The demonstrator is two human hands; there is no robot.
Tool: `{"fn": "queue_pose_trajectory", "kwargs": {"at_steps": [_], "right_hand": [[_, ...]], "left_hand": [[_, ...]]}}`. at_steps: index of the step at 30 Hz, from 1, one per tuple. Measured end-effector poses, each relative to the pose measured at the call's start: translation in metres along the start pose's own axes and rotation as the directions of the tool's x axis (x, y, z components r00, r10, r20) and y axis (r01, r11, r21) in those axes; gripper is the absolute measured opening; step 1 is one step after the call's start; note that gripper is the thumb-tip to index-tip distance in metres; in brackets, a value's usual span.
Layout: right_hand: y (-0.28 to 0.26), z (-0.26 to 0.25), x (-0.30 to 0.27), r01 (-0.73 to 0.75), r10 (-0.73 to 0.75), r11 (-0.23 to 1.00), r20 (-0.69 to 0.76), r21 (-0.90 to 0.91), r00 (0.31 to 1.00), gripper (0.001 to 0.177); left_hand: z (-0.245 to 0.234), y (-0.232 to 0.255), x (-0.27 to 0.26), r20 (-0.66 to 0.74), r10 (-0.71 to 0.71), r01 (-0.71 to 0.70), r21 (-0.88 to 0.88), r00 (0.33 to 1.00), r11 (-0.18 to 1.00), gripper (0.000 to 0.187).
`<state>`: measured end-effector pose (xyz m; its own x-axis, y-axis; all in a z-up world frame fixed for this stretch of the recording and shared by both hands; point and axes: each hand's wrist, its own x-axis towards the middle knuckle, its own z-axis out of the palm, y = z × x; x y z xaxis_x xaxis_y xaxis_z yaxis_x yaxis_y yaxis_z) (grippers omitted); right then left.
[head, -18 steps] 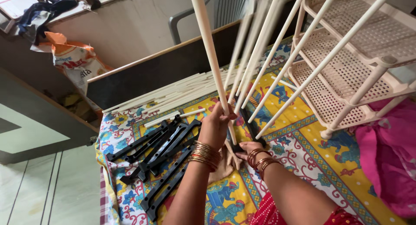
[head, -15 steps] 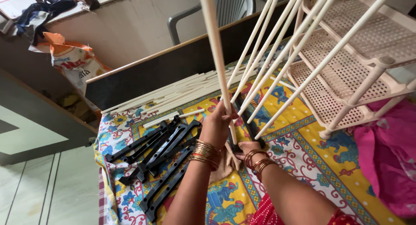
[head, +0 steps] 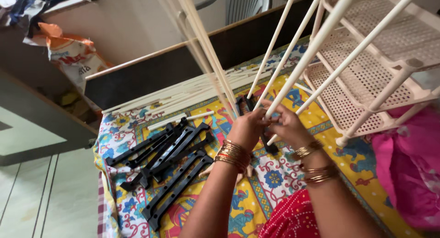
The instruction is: The person assembles a white plastic rack by inserting white rods into black plastic brackets. They wipe each rod with a cloth before insertion and continue adding rods to the structure.
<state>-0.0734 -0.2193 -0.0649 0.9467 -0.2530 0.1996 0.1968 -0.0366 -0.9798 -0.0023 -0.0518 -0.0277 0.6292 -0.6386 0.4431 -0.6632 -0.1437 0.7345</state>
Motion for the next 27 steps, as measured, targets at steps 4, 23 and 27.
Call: {"fn": "queue_pose_trajectory", "kwargs": {"at_steps": [4,23,27], "right_hand": [[-0.044,0.017,-0.007,0.228,-0.203,0.911,0.108,-0.344,0.973,0.036],[-0.034,0.019,0.004,-0.215,0.102,0.814,-0.23,-0.54,0.968,0.023],[-0.031,0.016,0.006,-0.229,0.096,0.848,-0.287,-0.478,0.953,0.026]], "left_hand": [[0.007,-0.021,-0.007,-0.011,0.0,0.0,0.057,1.0,0.998,0.024],[0.111,-0.284,-0.104,-0.262,-0.845,0.469,-0.737,0.466,0.487,0.038],[0.112,-0.329,-0.089,-0.01,-0.861,-0.091,-0.995,0.509,-0.042,0.03]]}}
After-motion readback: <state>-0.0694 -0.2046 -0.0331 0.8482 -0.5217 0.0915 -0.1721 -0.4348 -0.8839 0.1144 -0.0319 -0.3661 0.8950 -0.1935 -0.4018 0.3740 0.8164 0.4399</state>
